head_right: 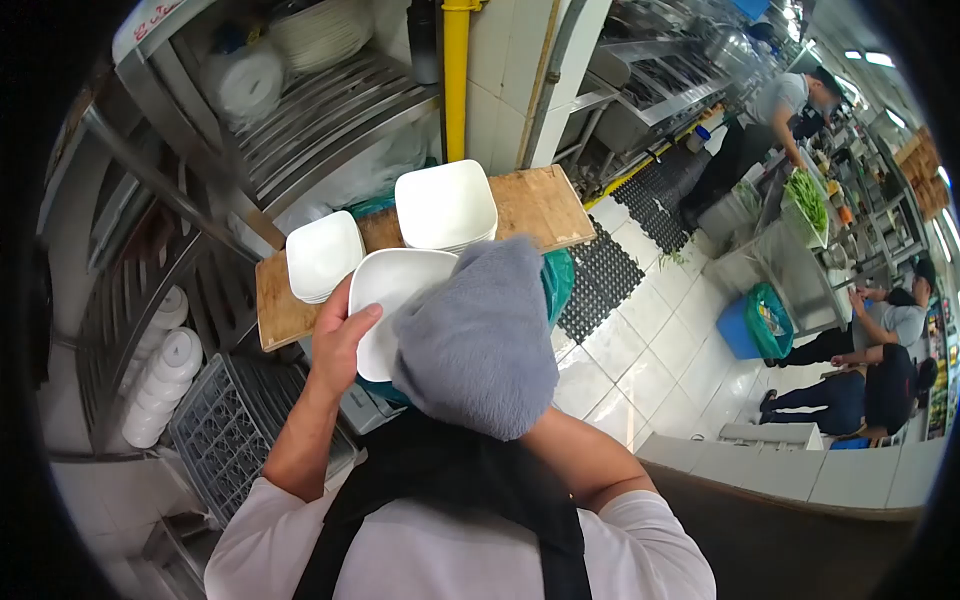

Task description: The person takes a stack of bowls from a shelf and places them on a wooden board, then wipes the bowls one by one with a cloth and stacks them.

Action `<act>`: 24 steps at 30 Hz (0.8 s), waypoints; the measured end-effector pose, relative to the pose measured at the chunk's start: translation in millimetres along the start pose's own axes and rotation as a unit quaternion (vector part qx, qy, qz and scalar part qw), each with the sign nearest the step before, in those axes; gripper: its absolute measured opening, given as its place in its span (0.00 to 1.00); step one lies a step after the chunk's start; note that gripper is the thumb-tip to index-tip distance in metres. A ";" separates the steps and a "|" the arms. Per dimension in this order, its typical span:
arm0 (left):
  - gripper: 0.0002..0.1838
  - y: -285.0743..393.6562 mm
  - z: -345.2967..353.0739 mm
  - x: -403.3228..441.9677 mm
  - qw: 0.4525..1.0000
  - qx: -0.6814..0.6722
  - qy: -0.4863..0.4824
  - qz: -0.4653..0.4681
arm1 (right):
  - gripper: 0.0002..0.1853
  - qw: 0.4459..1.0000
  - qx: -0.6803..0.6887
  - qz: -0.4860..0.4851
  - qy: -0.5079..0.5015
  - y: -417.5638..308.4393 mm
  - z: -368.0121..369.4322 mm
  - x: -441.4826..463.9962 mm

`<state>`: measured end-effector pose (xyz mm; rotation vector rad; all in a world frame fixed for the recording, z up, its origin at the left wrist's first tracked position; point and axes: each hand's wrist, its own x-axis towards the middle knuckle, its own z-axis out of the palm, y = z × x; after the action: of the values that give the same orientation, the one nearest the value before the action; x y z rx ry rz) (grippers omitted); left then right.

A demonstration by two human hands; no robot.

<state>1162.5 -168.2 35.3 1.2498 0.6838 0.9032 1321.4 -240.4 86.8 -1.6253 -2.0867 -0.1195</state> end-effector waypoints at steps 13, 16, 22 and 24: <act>0.21 -28.7 -28.1 126.0 0.987 -0.006 0.154 0.048 | 0.18 0.968 0.204 0.065 -0.129 37.7 -34.1 -65.0; 0.20 -39.0 -27.2 151.3 0.987 0.074 0.142 0.024 | 0.18 0.974 0.176 0.101 -0.098 35.9 -42.1 -74.0; 0.20 -50.1 -21.5 172.9 0.980 0.159 0.120 -0.019 | 0.19 0.976 0.173 0.109 -0.070 44.2 -37.4 -97.1; 0.20 -55.7 -23.0 174.3 0.977 0.179 0.111 -0.042 | 0.19 0.974 0.183 0.121 -0.061 47.7 -36.6 -103.6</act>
<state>1240.6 -9.5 -16.9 1.4364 1.1067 0.8822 1395.3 -331.8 64.1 -1.6679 -1.8401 0.4307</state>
